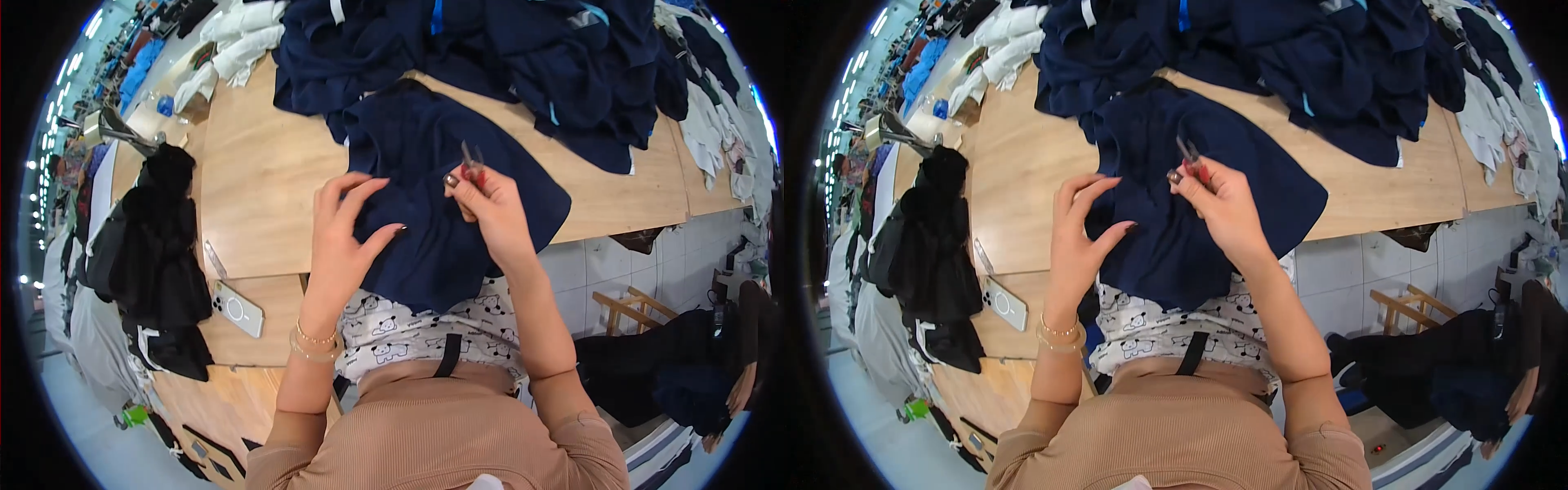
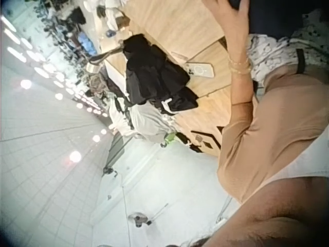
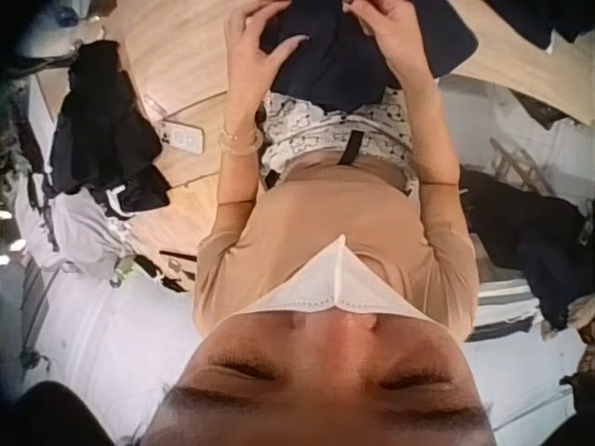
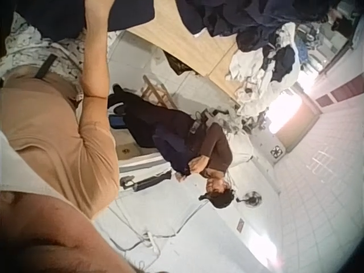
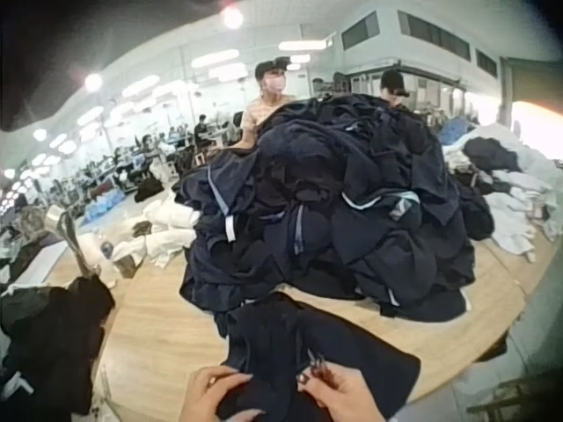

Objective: Trimming excess threads from the seams and waistbands of blue trousers using thread clippers.

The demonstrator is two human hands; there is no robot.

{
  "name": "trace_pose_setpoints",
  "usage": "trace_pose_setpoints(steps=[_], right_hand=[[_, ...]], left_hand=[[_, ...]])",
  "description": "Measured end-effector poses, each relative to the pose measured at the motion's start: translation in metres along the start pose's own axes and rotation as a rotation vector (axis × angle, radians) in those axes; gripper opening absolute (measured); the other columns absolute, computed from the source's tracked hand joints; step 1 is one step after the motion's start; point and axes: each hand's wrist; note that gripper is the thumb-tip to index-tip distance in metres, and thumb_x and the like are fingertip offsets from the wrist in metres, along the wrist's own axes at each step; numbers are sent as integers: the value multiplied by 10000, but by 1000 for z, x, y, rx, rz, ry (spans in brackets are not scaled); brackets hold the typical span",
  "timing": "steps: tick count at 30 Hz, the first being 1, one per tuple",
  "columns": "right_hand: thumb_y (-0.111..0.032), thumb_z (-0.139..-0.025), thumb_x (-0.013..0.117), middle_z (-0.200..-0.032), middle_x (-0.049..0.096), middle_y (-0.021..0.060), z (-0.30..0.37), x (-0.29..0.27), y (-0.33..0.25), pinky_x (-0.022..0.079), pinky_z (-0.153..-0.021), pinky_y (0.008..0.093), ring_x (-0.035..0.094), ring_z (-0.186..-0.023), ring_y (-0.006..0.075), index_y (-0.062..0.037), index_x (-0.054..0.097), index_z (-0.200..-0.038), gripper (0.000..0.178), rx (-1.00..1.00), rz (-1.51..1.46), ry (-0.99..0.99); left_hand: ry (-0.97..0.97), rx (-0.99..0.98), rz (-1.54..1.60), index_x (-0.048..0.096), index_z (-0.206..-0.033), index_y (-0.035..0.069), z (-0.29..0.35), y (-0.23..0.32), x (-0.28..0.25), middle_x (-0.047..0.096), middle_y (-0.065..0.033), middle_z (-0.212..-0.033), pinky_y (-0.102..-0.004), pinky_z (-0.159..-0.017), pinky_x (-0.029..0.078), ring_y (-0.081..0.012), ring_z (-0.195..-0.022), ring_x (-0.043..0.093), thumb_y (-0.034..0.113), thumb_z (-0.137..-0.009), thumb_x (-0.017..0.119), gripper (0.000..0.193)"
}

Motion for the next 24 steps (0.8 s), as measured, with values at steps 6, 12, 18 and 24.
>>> trace_pose_setpoints(steps=[6,12,18,24], right_hand=[[-169,-936,607,-731,555,-47,5,-1,7,265,-501,181,368,-576,2,-27,619,-897,149,40,-110,-4],[-195,-945,597,-766,549,-52,11,-11,9,275,-535,166,371,-616,1,-42,609,-915,157,50,-2,17],[-237,-973,564,-727,466,-61,12,-10,7,272,-600,172,343,-670,19,-33,560,-943,207,1,252,35],[-263,-975,559,-721,470,-58,12,-17,18,290,-613,180,370,-675,34,-29,565,-940,237,47,281,16]], left_hand=[[-209,164,-260,688,-1023,135,-6,-18,18,542,-33,-1240,-405,-977,381,-305,-1222,444,141,-657,780,378],[-67,100,-25,651,-827,39,-4,-52,27,677,-49,-961,-377,-964,420,-292,-1111,529,10,-765,664,69],[-41,-13,-81,611,-888,53,-1,-42,16,676,-26,-988,-406,-990,347,-286,-1172,496,54,-815,646,80],[-189,86,-346,712,-888,145,13,-39,33,635,48,-1015,-445,-988,283,-242,-1240,432,207,-708,756,195]])
Point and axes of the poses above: each hand's wrist, its own z-axis away from the middle knuckle, its own x-axis out of the palm, y = z × x
